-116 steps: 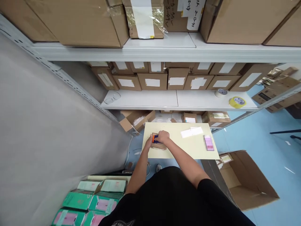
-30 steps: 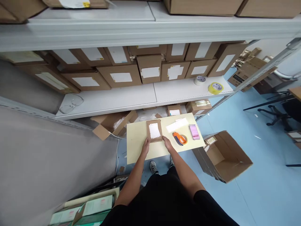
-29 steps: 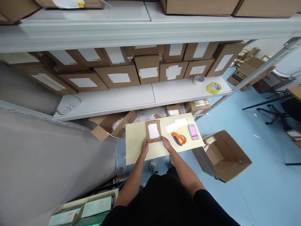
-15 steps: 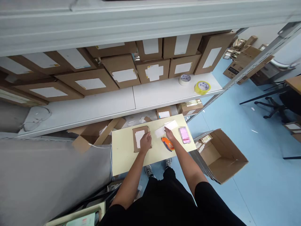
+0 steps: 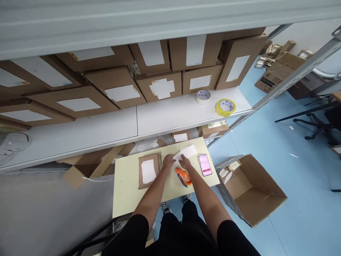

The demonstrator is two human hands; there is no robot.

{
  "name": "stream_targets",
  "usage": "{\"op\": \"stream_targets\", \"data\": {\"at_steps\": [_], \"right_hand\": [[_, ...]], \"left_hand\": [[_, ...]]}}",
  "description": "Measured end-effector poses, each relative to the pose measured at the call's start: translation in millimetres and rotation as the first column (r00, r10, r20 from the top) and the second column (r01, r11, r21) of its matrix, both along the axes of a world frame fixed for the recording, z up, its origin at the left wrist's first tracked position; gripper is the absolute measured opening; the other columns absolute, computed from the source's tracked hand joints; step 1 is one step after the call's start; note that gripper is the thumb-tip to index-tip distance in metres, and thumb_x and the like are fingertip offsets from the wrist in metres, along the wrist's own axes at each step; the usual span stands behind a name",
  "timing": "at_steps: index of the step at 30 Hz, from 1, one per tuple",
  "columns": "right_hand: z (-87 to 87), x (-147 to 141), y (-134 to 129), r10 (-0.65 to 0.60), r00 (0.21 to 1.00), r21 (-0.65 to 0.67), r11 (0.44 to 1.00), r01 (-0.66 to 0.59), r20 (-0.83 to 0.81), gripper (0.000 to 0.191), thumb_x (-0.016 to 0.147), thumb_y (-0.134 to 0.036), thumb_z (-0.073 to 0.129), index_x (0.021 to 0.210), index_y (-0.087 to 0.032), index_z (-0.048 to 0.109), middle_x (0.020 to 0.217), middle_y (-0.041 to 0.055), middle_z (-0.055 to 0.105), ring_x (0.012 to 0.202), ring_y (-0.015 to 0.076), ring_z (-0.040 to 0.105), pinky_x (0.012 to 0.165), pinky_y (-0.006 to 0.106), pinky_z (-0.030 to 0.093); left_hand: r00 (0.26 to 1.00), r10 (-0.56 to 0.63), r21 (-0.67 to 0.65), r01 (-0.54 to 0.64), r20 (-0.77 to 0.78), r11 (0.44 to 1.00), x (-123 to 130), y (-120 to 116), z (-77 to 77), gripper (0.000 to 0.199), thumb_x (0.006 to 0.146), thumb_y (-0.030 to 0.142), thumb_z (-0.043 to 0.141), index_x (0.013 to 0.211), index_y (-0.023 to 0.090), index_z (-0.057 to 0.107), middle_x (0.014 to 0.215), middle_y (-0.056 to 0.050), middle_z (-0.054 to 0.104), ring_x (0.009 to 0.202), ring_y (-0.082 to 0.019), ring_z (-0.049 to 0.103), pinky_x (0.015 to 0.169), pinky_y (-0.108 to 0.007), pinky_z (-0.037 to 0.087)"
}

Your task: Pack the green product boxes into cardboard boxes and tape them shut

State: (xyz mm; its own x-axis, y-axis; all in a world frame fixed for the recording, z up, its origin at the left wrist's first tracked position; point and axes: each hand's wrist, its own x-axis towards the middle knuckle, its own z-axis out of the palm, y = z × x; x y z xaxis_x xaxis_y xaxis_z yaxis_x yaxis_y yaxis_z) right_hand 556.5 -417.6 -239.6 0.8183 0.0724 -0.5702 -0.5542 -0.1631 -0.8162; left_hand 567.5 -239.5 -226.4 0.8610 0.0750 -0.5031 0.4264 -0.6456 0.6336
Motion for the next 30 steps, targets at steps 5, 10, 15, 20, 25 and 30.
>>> {"op": "stream_targets", "data": {"at_steps": [5, 10, 15, 20, 25, 30], "right_hand": [[26.4, 0.7, -3.1, 0.015, 0.997, -0.148, 0.989, -0.003, 0.081, 0.057, 0.069, -0.038, 0.075, 0.124, -0.026, 0.07, 0.122, 0.0109, 0.074, 0.126, 0.036, 0.062, 0.112, 0.05, 0.044], [67.8, 0.2, -12.8, 0.108, 0.954, -0.15, 0.986, -0.067, 0.281, 0.024, 0.074, -0.05, 0.068, 0.073, -0.026, 0.063, 0.078, 0.0032, 0.07, 0.082, 0.0271, 0.064, 0.084, 0.041, 0.054], [112.1, -6.6, -47.5, 0.007, 0.938, 0.008, 1.0, -0.011, 0.347, 0.037, 0.076, -0.057, 0.07, 0.064, -0.027, 0.051, 0.064, -0.0018, 0.055, 0.064, 0.0192, 0.049, 0.063, 0.032, 0.044], [132.7, -20.0, -78.7, -0.108, 0.947, 0.085, 0.993, 0.086, 0.302, 0.045, 0.072, -0.064, 0.073, 0.065, -0.026, 0.051, 0.06, -0.0043, 0.049, 0.06, 0.0161, 0.045, 0.061, 0.029, 0.04], [131.2, -36.7, -90.4, -0.359, 0.899, 0.154, 0.932, 0.33, 0.251, 0.046, 0.069, -0.067, 0.074, 0.07, -0.025, 0.053, 0.063, -0.0041, 0.053, 0.065, 0.0173, 0.053, 0.066, 0.03, 0.047], [140.1, -50.7, -101.3, -0.452, 0.863, 0.241, 0.884, 0.4, 0.225, 0.046, 0.07, -0.065, 0.075, 0.079, -0.024, 0.056, 0.074, -0.0007, 0.065, 0.074, 0.0198, 0.062, 0.068, 0.03, 0.052]], "left_hand": [[0.996, 0.0, -0.083, 0.007, 0.085, 0.997, -6.6, 11.1, 27.0, 0.035, 0.083, 0.03, 0.075, 0.118, 0.024, 0.075, 0.119, -0.009, 0.077, 0.114, -0.028, 0.069, 0.105, -0.039, 0.048], [0.98, -0.063, -0.192, 0.1, 0.187, 0.976, -5.1, 24.6, 59.0, 0.028, 0.074, 0.037, 0.082, 0.098, 0.023, 0.079, 0.108, -0.009, 0.079, 0.107, -0.031, 0.071, 0.104, -0.044, 0.051], [0.962, -0.131, -0.219, 0.185, 0.238, 0.958, 8.6, 34.5, 92.0, 0.043, 0.058, 0.046, 0.091, 0.091, 0.021, 0.081, 0.108, -0.011, 0.077, 0.107, -0.033, 0.071, 0.102, -0.043, 0.054], [0.975, -0.2, -0.438, 0.223, 0.099, 0.871, 20.0, 22.8, 112.0, 0.045, 0.055, 0.057, 0.089, 0.08, 0.02, 0.081, 0.088, -0.007, 0.08, 0.09, -0.028, 0.074, 0.093, -0.041, 0.056], [0.979, -0.15, -0.481, 0.198, 0.137, 0.854, 26.8, 9.4, 119.9, 0.049, 0.061, 0.06, 0.087, 0.081, 0.017, 0.08, 0.088, -0.011, 0.08, 0.091, -0.028, 0.073, 0.093, -0.044, 0.056], [0.975, -0.127, -0.482, 0.2, 0.18, 0.853, 33.8, -12.2, 124.5, 0.046, 0.061, 0.059, 0.087, 0.079, 0.017, 0.08, 0.089, -0.012, 0.08, 0.092, -0.028, 0.074, 0.094, -0.044, 0.056]]}}
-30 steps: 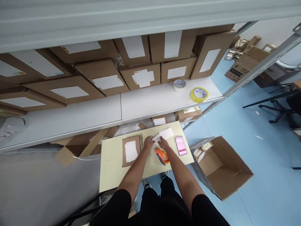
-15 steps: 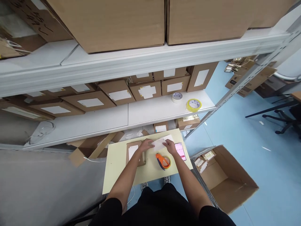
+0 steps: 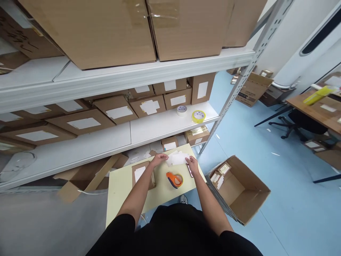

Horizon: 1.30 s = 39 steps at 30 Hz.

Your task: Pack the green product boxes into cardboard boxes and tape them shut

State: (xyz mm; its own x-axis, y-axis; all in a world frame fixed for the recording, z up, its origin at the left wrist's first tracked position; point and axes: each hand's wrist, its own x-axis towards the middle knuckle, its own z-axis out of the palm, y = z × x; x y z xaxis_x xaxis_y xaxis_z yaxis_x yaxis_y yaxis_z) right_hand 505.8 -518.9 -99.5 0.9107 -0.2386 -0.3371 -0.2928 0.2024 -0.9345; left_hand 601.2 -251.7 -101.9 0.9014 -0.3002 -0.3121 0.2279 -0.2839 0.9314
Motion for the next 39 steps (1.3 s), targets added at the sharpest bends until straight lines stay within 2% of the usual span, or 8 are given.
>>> {"op": "stream_targets", "data": {"at_steps": [6, 11, 15, 20, 24, 29, 34, 39], "right_hand": [[31.8, 0.5, 3.3, 0.124, 0.989, 0.042, 0.991, -0.127, 0.081, 0.041, 0.071, -0.057, 0.077, 0.092, -0.024, 0.064, 0.094, 0.0037, 0.076, 0.087, 0.0225, 0.068, 0.077, 0.033, 0.055], [62.2, 5.8, 20.3, 0.376, 0.908, -0.015, 0.925, -0.38, 0.187, 0.029, 0.066, -0.034, 0.078, 0.092, -0.023, 0.075, 0.089, 0.0013, 0.075, 0.077, 0.0189, 0.064, 0.075, 0.032, 0.052], [83.6, 6.4, 62.9, 0.525, 0.807, -0.037, 0.843, -0.536, 0.271, 0.051, 0.067, -0.028, 0.077, 0.119, -0.025, 0.075, 0.084, -0.002, 0.072, 0.072, 0.0162, 0.06, 0.072, 0.032, 0.05], [98.1, -7.7, 113.1, 0.48, 0.841, 0.008, 0.867, -0.498, 0.251, 0.043, 0.074, -0.039, 0.078, 0.113, -0.023, 0.074, 0.09, 0.0025, 0.074, 0.084, 0.0197, 0.066, 0.085, 0.037, 0.052], [103.3, -30.2, 118.4, 0.587, 0.798, 0.007, 0.805, -0.593, 0.139, 0.03, 0.077, -0.046, 0.073, 0.095, -0.022, 0.076, 0.095, 0.0065, 0.078, 0.083, 0.0207, 0.067, 0.081, 0.036, 0.052], [114.6, -51.9, 116.1, 0.607, 0.783, 0.048, 0.785, -0.617, 0.136, 0.03, 0.078, -0.046, 0.075, 0.095, -0.022, 0.076, 0.096, 0.007, 0.079, 0.088, 0.0213, 0.068, 0.081, 0.036, 0.052], [121.5, -54.4, 120.3, 0.531, 0.824, 0.037, 0.836, -0.548, 0.197, 0.032, 0.076, -0.044, 0.079, 0.1, -0.023, 0.073, 0.091, 0.0048, 0.077, 0.081, 0.0194, 0.067, 0.081, 0.037, 0.053], [125.8, -54.0, 119.8, 0.559, 0.805, 0.064, 0.812, -0.58, 0.199, 0.028, 0.079, -0.046, 0.076, 0.09, -0.021, 0.072, 0.089, 0.0052, 0.077, 0.077, 0.0185, 0.067, 0.077, 0.035, 0.052]], "left_hand": [[0.991, 0.092, 0.034, -0.095, 0.1, 0.995, -11.3, -33.9, 13.5, 0.045, 0.072, 0.049, 0.082, 0.103, 0.017, 0.081, 0.116, -0.016, 0.078, 0.119, -0.033, 0.068, 0.11, -0.048, 0.048], [0.985, 0.157, -0.058, -0.153, 0.078, 0.987, -58.6, -0.7, 47.0, 0.063, 0.089, 0.07, 0.058, 0.115, 0.016, 0.078, 0.109, -0.014, 0.079, 0.104, -0.029, 0.072, 0.097, -0.043, 0.055], [0.994, 0.088, 0.032, -0.09, 0.063, 0.995, -121.1, 31.9, 66.0, 0.055, 0.073, 0.066, 0.08, 0.097, 0.016, 0.081, 0.086, -0.007, 0.079, 0.09, -0.028, 0.073, 0.082, -0.038, 0.058], [0.892, 0.45, -0.101, -0.444, 0.044, 0.89, -170.5, 48.4, 75.9, 0.061, 0.073, 0.064, 0.08, 0.109, 0.015, 0.079, 0.102, -0.011, 0.081, 0.103, -0.032, 0.073, 0.09, -0.043, 0.059], [0.744, 0.667, -0.215, -0.647, 0.031, 0.732, -178.5, 56.9, 96.9, 0.069, 0.074, 0.062, 0.08, 0.121, 0.013, 0.074, 0.12, -0.016, 0.077, 0.112, -0.034, 0.072, 0.094, -0.046, 0.059], [0.671, 0.741, -0.329, -0.707, -0.033, 0.625, -179.5, 57.5, 125.7, 0.067, 0.065, 0.058, 0.09, 0.111, 0.011, 0.076, 0.116, -0.018, 0.078, 0.106, -0.032, 0.074, 0.092, -0.045, 0.059], [0.665, 0.745, -0.376, -0.702, -0.042, 0.605, -177.7, 49.0, 138.4, 0.064, 0.062, 0.054, 0.093, 0.107, 0.012, 0.078, 0.111, -0.016, 0.08, 0.1, -0.03, 0.075, 0.091, -0.044, 0.059], [0.671, 0.739, -0.406, -0.692, -0.055, 0.597, -175.4, 44.3, 144.3, 0.065, 0.061, 0.054, 0.094, 0.107, 0.012, 0.078, 0.111, -0.016, 0.08, 0.101, -0.03, 0.075, 0.094, -0.044, 0.058]]}}
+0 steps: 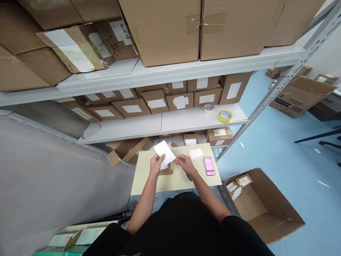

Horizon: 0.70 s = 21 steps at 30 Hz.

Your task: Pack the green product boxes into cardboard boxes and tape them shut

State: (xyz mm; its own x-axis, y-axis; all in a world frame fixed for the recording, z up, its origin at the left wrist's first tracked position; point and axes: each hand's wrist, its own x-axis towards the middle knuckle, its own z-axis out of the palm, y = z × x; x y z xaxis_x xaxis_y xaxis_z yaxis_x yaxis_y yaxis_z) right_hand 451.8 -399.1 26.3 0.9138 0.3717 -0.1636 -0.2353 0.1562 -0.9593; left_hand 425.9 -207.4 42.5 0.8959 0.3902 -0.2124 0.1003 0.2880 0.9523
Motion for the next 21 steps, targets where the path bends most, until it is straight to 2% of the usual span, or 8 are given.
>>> {"op": "stream_targets", "data": {"at_steps": [8, 21], "right_hand": [[8.9, -0.4, -2.7, 0.031, 0.999, 0.009, 0.999, -0.031, 0.013, 0.031, 0.079, -0.051, 0.077, 0.086, -0.021, 0.072, 0.085, 0.0055, 0.078, 0.077, 0.0191, 0.068, 0.078, 0.035, 0.052], [10.8, 2.1, -2.4, 0.018, 1.0, 0.016, 1.0, -0.018, 0.007, 0.029, 0.08, -0.05, 0.076, 0.081, -0.022, 0.071, 0.08, 0.0046, 0.077, 0.078, 0.0202, 0.07, 0.077, 0.035, 0.053]], "left_hand": [[1.0, 0.007, -0.002, -0.007, 0.011, 1.0, -1.0, -2.4, 2.3, 0.064, 0.061, 0.053, 0.094, 0.107, 0.012, 0.078, 0.11, -0.016, 0.08, 0.098, -0.028, 0.076, 0.093, -0.043, 0.058], [1.0, -0.011, 0.04, 0.011, 0.004, 0.999, -1.0, -0.5, 3.1, 0.064, 0.065, 0.055, 0.091, 0.11, 0.011, 0.076, 0.114, -0.018, 0.078, 0.1, -0.029, 0.074, 0.092, -0.043, 0.058]]}}
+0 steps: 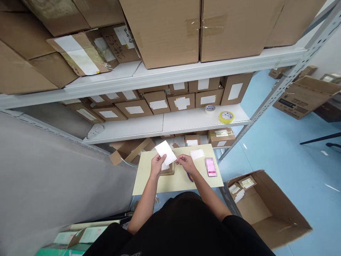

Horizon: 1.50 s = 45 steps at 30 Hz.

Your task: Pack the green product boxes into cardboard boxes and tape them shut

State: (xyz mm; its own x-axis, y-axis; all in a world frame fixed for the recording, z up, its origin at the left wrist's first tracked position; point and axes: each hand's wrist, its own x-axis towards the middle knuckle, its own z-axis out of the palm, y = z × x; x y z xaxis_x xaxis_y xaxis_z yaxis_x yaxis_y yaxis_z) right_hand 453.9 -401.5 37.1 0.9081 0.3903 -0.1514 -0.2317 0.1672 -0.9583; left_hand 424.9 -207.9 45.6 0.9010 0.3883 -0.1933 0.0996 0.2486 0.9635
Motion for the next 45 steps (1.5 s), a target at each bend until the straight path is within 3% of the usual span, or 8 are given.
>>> {"op": "stream_targets", "data": {"at_steps": [8, 12, 17, 21, 29, 35, 39, 45], "right_hand": [[3.5, -1.4, 2.0, 0.031, 0.998, 0.046, 0.998, -0.033, 0.058, 0.029, 0.085, -0.052, 0.073, 0.087, -0.023, 0.068, 0.082, 0.002, 0.074, 0.078, 0.0186, 0.068, 0.076, 0.033, 0.052], [3.4, -0.8, 3.3, 0.042, 0.995, 0.052, 0.998, -0.047, 0.086, 0.031, 0.084, -0.054, 0.074, 0.085, -0.024, 0.067, 0.08, 0.0004, 0.07, 0.078, 0.0182, 0.065, 0.078, 0.034, 0.052], [3.8, -2.1, 5.4, 0.079, 0.994, 0.053, 0.995, -0.083, 0.073, 0.033, 0.085, -0.058, 0.072, 0.085, -0.025, 0.066, 0.081, 0.002, 0.071, 0.082, 0.0208, 0.067, 0.083, 0.036, 0.052], [-0.3, 0.0, 12.1, 0.045, 0.998, 0.047, 0.998, -0.047, 0.045, 0.033, 0.087, -0.057, 0.069, 0.085, -0.025, 0.063, 0.079, 0.0016, 0.07, 0.082, 0.0216, 0.067, 0.085, 0.037, 0.051], [-14.0, 11.5, 38.6, 0.049, 0.995, 0.042, 0.998, -0.053, 0.087, 0.027, 0.083, -0.049, 0.071, 0.078, -0.024, 0.06, 0.078, -0.0004, 0.065, 0.078, 0.0188, 0.061, 0.078, 0.033, 0.049], [-13.4, 5.7, 65.4, -0.026, 0.999, -0.037, 0.999, 0.028, 0.033, 0.033, 0.081, -0.053, 0.077, 0.079, -0.025, 0.059, 0.075, -0.0026, 0.059, 0.074, 0.017, 0.056, 0.075, 0.031, 0.047], [-16.7, 3.4, 72.9, -0.175, 0.985, -0.038, 0.984, 0.175, 0.004, 0.032, 0.078, -0.048, 0.078, 0.072, -0.024, 0.057, 0.08, -0.0006, 0.062, 0.079, 0.0185, 0.058, 0.076, 0.032, 0.048], [-29.4, -1.2, 93.9, -0.668, 0.743, -0.112, 0.742, 0.661, -0.039, 0.027, 0.07, -0.04, 0.075, 0.078, -0.026, 0.054, 0.075, -0.0013, 0.063, 0.07, 0.0184, 0.057, 0.066, 0.031, 0.047]], "left_hand": [[0.997, 0.014, 0.532, 0.025, -0.07, 0.846, -3.8, -10.9, 9.1, 0.049, 0.075, 0.047, 0.084, 0.115, 0.021, 0.075, 0.111, -0.011, 0.076, 0.096, -0.023, 0.072, 0.082, -0.033, 0.057], [0.943, -0.323, 0.443, 0.323, -0.077, 0.836, -7.5, -24.1, 18.0, 0.035, 0.081, 0.05, 0.077, 0.098, 0.021, 0.081, 0.095, -0.008, 0.079, 0.088, -0.023, 0.072, 0.079, -0.032, 0.057], [0.992, -0.115, 0.242, 0.125, -0.052, 0.962, -6.9, -20.6, 13.9, 0.045, 0.078, 0.062, 0.076, 0.08, 0.017, 0.081, 0.071, -0.004, 0.073, 0.07, -0.021, 0.067, 0.068, -0.032, 0.054], [0.986, -0.149, 0.097, 0.156, -0.076, 0.983, -13.4, -13.2, 9.4, 0.066, 0.078, 0.078, 0.067, 0.088, 0.015, 0.082, 0.081, -0.01, 0.075, 0.08, -0.025, 0.069, 0.07, -0.034, 0.056], [0.977, -0.213, 0.358, 0.194, 0.015, 0.913, -19.8, -1.3, 8.5, 0.04, 0.083, 0.059, 0.074, 0.086, 0.02, 0.083, 0.088, -0.007, 0.074, 0.082, -0.021, 0.066, 0.075, -0.029, 0.052], [0.964, -0.266, 0.274, 0.257, -0.006, 0.927, -7.1, 33.1, -3.5, 0.041, 0.081, 0.059, 0.076, 0.075, 0.019, 0.08, 0.077, -0.004, 0.07, 0.072, -0.017, 0.061, 0.064, -0.026, 0.048], [0.989, -0.122, 0.072, 0.128, -0.086, 0.989, -0.4, 76.6, -19.8, 0.046, 0.077, 0.062, 0.078, 0.067, 0.017, 0.072, 0.061, 0.0, 0.062, 0.06, -0.014, 0.057, 0.058, -0.025, 0.047], [0.96, 0.265, -0.049, -0.27, -0.09, 0.962, 4.4, 169.3, -40.6, 0.048, 0.073, 0.062, 0.08, 0.082, 0.016, 0.074, 0.079, -0.002, 0.072, 0.073, -0.015, 0.064, 0.067, -0.024, 0.05]]}}
